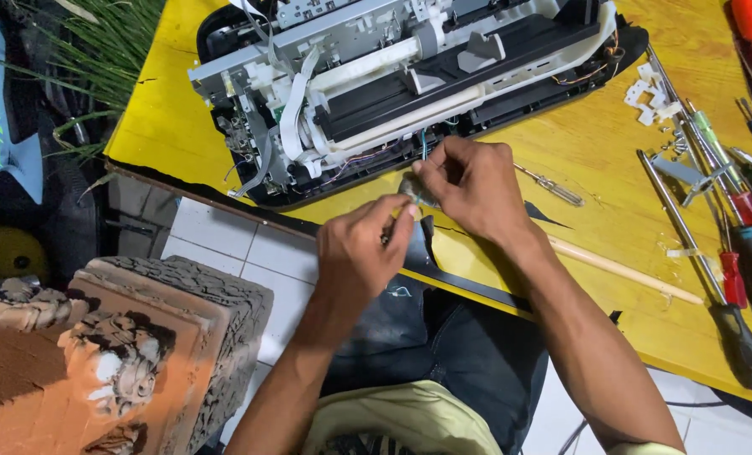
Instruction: The person manipulates wires and internal components of a disassembled electronic device on a yellow workbench. They use a brush to clean parts and a screwdriver to adjust components within the device's chassis.
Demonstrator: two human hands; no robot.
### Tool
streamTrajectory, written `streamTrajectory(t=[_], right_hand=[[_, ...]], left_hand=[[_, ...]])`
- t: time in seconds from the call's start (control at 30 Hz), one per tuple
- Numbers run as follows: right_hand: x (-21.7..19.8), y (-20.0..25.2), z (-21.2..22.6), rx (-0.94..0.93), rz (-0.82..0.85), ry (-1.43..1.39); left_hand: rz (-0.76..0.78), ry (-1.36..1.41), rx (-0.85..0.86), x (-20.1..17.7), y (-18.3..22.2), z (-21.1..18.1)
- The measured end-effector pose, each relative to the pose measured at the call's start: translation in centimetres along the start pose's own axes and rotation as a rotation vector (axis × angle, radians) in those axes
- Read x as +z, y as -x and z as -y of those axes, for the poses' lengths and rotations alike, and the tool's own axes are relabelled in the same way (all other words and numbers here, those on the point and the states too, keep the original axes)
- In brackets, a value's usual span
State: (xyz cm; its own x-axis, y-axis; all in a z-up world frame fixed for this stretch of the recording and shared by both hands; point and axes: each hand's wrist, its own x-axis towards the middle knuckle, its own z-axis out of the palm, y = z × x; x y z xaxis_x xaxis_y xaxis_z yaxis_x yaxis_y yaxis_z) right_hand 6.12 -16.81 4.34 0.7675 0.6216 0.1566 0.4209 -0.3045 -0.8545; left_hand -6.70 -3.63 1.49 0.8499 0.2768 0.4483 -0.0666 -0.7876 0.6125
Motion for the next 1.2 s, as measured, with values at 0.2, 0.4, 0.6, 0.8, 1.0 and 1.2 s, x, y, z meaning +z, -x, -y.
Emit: streamTrajectory(t=[0.2,0.4,0.6,0.8,1.0,1.2], right_hand=[[0.0,-0.3,0.1,0.014,0.031,0.021],[0.9,-0.2,-0.9,-0.025,0.009,0.120],[1.0,-0.2,-0.9,-0.025,-0.011,0.168],[1.3,0.0,-1.6,-0.092,-0.041,0.243],[1.4,0.0,-1.7,-0.076,-0.024,0.238],[1.5,0.0,-1.9,-0.066,-0.022,0.242]], left_hand=[[-0.115,-0.341,-0.036,-1.7,-2.0,-0.3],[-0.179,-0.382,-0.002,-0.2,-3.7,-1.0],[-0.330,-0.535,0.147,0.9,-4.5,0.2],[-0.444,-0.367,0.173,2.3,-5.0,0.6],[-0.416,-0.230,0.187,1.7,-5.1,-0.2],[-0.290,-0.170,0.185,1.9,-3.6,0.3]])
